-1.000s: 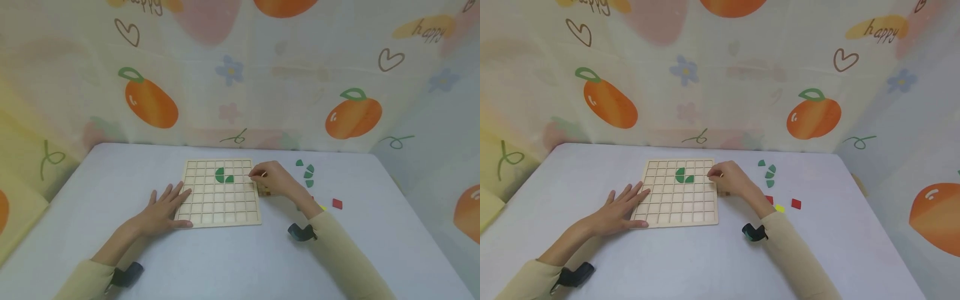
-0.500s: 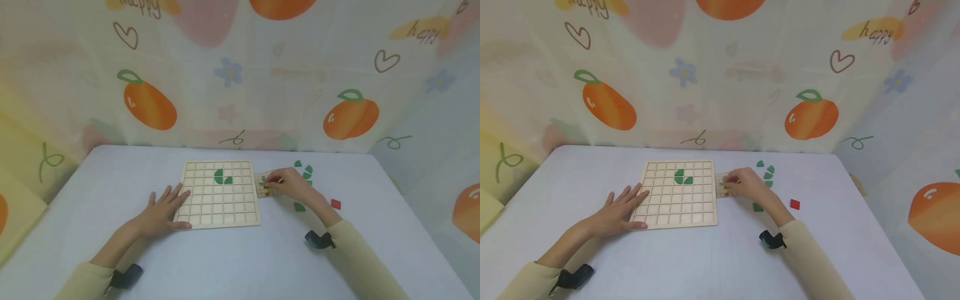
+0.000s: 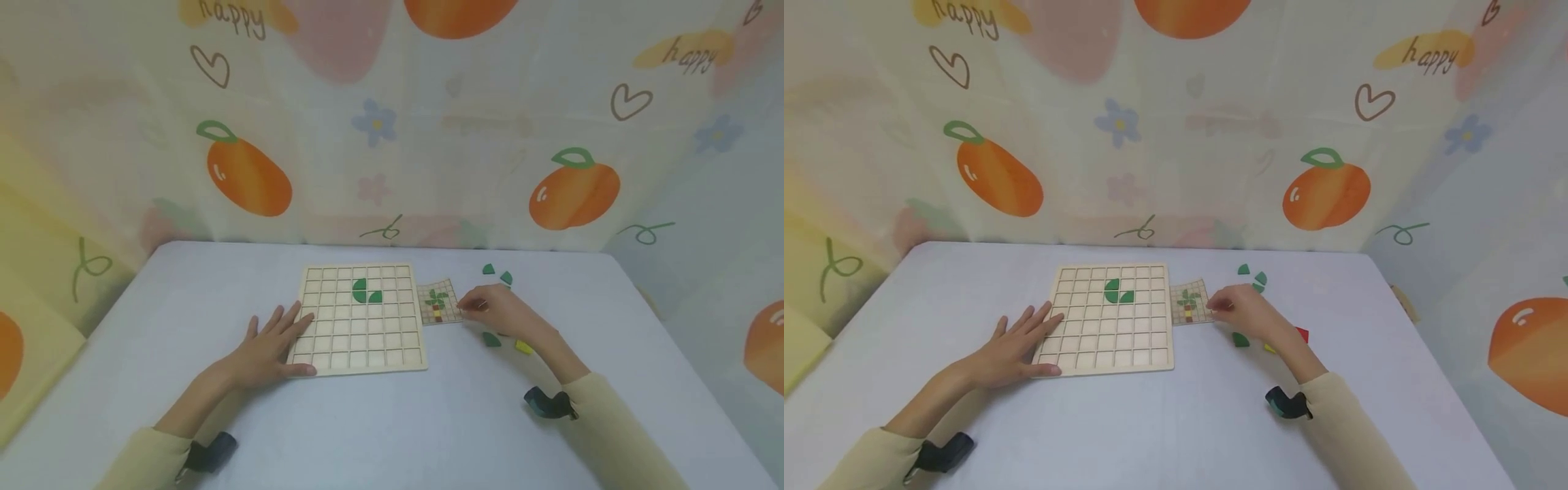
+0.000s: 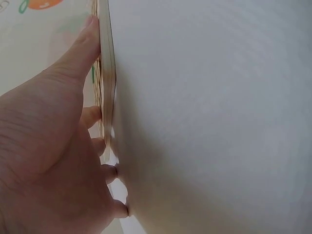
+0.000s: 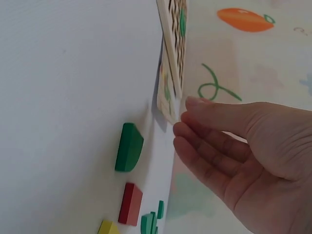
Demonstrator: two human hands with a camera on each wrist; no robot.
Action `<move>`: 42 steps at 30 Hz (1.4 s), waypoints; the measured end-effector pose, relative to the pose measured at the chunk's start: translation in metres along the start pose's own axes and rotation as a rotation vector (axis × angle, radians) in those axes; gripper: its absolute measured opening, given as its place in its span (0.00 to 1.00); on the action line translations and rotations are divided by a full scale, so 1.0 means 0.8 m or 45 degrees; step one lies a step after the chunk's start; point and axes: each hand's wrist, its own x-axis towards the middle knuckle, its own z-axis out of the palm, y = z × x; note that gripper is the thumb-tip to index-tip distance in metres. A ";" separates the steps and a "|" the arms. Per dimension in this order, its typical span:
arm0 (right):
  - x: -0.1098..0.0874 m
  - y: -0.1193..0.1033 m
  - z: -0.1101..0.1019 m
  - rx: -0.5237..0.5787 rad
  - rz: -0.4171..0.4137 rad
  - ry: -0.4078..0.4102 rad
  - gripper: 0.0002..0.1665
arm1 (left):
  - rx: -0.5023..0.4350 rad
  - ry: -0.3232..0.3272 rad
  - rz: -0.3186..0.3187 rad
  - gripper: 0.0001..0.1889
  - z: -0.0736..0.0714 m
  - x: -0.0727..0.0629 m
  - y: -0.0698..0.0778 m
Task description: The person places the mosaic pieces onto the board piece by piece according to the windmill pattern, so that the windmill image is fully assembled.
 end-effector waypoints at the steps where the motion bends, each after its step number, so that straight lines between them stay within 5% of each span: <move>1: -0.003 0.003 -0.001 -0.007 -0.002 -0.012 0.12 | 0.000 0.001 0.001 0.54 0.001 0.000 0.000; 14: -0.038 0.018 -0.003 -0.016 0.053 -0.111 0.18 | 0.015 0.019 0.011 0.53 0.007 -0.002 -0.003; 30: -0.054 0.034 0.007 -0.010 -0.153 -0.012 0.17 | 0.021 0.031 0.023 0.52 0.000 -0.003 0.002; 42: -0.051 0.031 0.015 -0.008 -0.130 0.052 0.17 | 0.015 0.024 0.012 0.53 0.001 -0.002 0.001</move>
